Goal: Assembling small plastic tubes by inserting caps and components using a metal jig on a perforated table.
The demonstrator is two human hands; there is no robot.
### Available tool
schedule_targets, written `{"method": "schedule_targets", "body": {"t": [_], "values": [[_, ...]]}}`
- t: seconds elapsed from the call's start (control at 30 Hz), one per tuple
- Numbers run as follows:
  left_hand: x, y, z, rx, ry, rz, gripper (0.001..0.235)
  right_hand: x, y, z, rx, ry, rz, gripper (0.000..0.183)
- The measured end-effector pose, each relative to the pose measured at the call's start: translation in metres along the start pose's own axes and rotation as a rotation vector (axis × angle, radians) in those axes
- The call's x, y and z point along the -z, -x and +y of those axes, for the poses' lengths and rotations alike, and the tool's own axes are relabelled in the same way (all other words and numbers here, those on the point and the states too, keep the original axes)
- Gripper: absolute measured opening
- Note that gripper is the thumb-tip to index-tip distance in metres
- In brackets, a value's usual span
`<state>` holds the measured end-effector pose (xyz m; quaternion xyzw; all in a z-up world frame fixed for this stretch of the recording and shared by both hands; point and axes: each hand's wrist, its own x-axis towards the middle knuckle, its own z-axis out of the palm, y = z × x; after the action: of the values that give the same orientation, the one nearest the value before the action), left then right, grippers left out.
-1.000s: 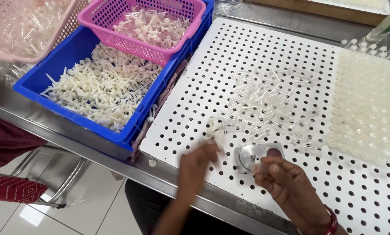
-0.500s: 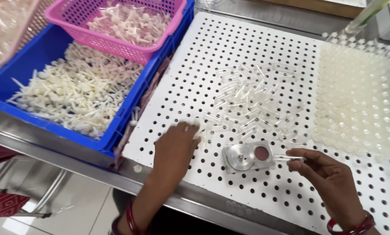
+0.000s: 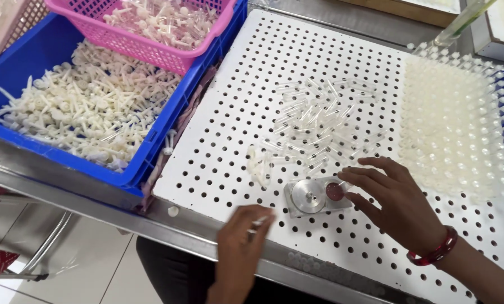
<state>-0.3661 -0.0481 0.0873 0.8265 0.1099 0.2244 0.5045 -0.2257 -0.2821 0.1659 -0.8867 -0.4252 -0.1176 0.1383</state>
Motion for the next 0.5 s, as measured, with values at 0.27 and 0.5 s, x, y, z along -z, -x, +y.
{"method": "schedule_targets", "body": {"t": [0.27, 0.5], "values": [[-0.054, 0.013, 0.012, 0.300, 0.776, -0.155, 0.018, -0.012, 0.044, 0.026, -0.365, -0.542, -0.049, 0.026], [-0.070, 0.012, 0.006, 0.287, 1.047, -0.226, 0.021, -0.009, 0.055, -0.024, -0.820, -0.597, -0.103, 0.032]]}}
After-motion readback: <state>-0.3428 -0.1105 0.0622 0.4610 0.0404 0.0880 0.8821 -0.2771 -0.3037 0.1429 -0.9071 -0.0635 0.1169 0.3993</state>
